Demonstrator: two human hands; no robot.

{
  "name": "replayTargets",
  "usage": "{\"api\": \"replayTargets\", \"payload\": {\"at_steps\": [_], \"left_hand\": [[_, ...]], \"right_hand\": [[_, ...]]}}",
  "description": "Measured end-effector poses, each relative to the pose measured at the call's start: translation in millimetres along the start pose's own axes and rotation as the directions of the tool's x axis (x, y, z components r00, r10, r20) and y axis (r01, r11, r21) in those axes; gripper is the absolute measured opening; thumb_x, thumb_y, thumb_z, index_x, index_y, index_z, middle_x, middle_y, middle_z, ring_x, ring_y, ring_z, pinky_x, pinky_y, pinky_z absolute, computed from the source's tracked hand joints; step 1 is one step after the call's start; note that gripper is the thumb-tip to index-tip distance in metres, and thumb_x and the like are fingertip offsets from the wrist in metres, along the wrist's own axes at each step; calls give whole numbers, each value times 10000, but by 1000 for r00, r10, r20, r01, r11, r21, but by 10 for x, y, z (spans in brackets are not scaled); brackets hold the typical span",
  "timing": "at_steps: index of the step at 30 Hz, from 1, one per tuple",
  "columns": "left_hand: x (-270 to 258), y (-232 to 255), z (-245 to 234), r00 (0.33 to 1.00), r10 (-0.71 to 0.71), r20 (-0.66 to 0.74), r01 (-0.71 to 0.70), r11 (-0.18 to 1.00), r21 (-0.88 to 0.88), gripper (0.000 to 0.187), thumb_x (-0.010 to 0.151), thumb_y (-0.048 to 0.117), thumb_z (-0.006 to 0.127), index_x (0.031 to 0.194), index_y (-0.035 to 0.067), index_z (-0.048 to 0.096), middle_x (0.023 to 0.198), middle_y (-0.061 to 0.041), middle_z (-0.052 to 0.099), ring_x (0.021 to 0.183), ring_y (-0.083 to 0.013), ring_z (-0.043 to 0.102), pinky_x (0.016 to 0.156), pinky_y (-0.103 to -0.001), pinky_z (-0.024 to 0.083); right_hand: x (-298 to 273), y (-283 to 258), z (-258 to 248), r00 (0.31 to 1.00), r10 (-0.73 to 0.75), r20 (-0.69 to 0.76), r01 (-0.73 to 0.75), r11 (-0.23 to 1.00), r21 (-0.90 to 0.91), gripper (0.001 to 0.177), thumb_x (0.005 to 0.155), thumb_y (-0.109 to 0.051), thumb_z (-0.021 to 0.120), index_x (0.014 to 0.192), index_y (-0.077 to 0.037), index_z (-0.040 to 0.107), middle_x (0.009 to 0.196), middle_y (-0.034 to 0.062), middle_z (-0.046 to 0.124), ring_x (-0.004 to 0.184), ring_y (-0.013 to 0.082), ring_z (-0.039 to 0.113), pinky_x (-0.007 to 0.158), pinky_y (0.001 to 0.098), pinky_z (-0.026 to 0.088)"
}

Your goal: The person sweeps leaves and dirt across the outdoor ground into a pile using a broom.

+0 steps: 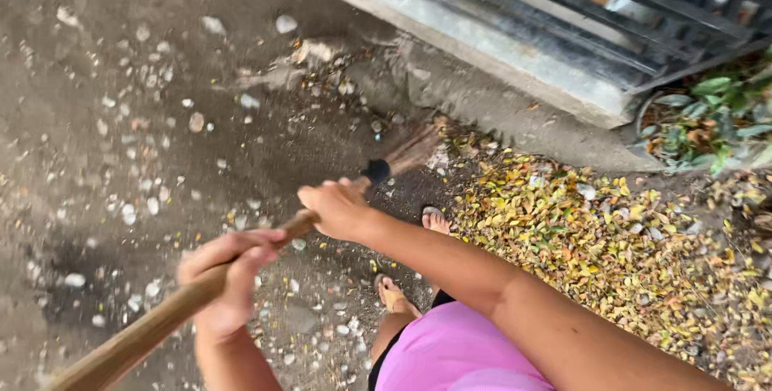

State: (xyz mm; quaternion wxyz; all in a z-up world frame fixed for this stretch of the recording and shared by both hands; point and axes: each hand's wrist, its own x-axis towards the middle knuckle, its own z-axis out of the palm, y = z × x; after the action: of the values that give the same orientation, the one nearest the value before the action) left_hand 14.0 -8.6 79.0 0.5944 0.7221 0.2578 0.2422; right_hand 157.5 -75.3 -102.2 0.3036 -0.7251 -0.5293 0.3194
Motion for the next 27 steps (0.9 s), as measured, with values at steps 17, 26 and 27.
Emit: {"api": "replayTargets", "payload": {"at_steps": [17, 26, 27], "left_hand": [[-309, -203, 232, 988, 105, 115, -100, 994, -51, 131, 916, -18, 665, 864, 50, 764, 906, -87, 783, 881, -154, 766, 811, -315, 620], [-787, -1254, 867, 970, 58, 237, -87, 990, 113, 90, 926, 92, 724, 954, 42, 792, 843, -44, 781, 747, -130, 726, 697, -281, 578], [-961, -1192, 790, 971, -1, 237, -29, 992, 123, 111, 912, 109, 754, 984, 41, 805, 841, -53, 780, 756, -145, 724, 688, -294, 577]], "right_hand": [[-657, 224, 1, 977, 154, -150, -155, 988, 6, 179, 866, -278, 706, 848, -127, 611, 757, 132, 673, 796, 406, 661, 636, 606, 422], [-1139, 1137, 725, 947, 309, -87, -313, 949, -31, 125, 837, -162, 710, 839, -132, 589, 783, 98, 677, 760, 313, 673, 614, 462, 504], [-1246, 1032, 761, 921, 386, -42, -388, 920, -54, 127, 796, -129, 715, 825, -162, 596, 769, 64, 685, 760, 276, 673, 603, 438, 536]]}}
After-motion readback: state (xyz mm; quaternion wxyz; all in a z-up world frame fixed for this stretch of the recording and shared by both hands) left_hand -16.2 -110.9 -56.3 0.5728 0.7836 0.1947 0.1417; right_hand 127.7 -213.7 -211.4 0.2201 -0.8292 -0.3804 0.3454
